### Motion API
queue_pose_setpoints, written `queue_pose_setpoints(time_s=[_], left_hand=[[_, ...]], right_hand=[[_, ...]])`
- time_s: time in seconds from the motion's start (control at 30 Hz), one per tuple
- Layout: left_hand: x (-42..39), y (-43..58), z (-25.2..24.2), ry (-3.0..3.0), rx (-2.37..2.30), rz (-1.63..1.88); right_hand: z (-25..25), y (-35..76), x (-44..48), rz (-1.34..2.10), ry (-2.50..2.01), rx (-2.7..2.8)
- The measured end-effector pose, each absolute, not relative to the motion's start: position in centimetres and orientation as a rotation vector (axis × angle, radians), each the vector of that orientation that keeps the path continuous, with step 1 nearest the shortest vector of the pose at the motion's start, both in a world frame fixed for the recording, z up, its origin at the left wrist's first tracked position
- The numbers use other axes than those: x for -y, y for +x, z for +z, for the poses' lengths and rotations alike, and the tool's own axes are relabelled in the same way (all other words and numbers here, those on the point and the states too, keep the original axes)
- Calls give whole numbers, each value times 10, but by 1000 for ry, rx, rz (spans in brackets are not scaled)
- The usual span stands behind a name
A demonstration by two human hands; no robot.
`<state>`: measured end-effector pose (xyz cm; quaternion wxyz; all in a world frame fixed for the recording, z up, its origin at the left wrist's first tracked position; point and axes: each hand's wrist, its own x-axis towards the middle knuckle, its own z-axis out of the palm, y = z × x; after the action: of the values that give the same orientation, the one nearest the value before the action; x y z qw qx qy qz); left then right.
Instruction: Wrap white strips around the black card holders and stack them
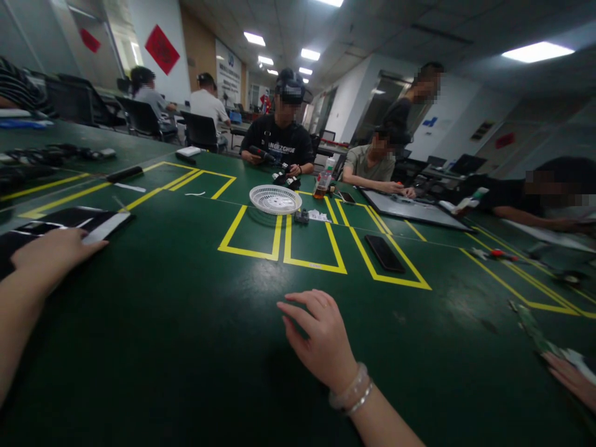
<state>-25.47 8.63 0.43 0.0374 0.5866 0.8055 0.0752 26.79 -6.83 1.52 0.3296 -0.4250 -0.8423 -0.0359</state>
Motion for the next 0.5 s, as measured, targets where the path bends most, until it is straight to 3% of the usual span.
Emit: queue_pose_setpoints(time_s=[0.1, 0.23, 0.37, 0.5], left_hand=[[-89, -224, 10, 2026, -2287, 196], [-74, -141, 21, 2375, -1673, 461], [-37, -61, 18, 2410, -1021, 342], [-8, -27, 11, 2384, -808, 296]], right_hand=[[15, 267, 69, -65, -1103, 2230], [14, 264, 71, 22, -1087, 2301], [11, 260, 73, 179, -1173, 2355], [9, 258, 73, 414, -1225, 2426]])
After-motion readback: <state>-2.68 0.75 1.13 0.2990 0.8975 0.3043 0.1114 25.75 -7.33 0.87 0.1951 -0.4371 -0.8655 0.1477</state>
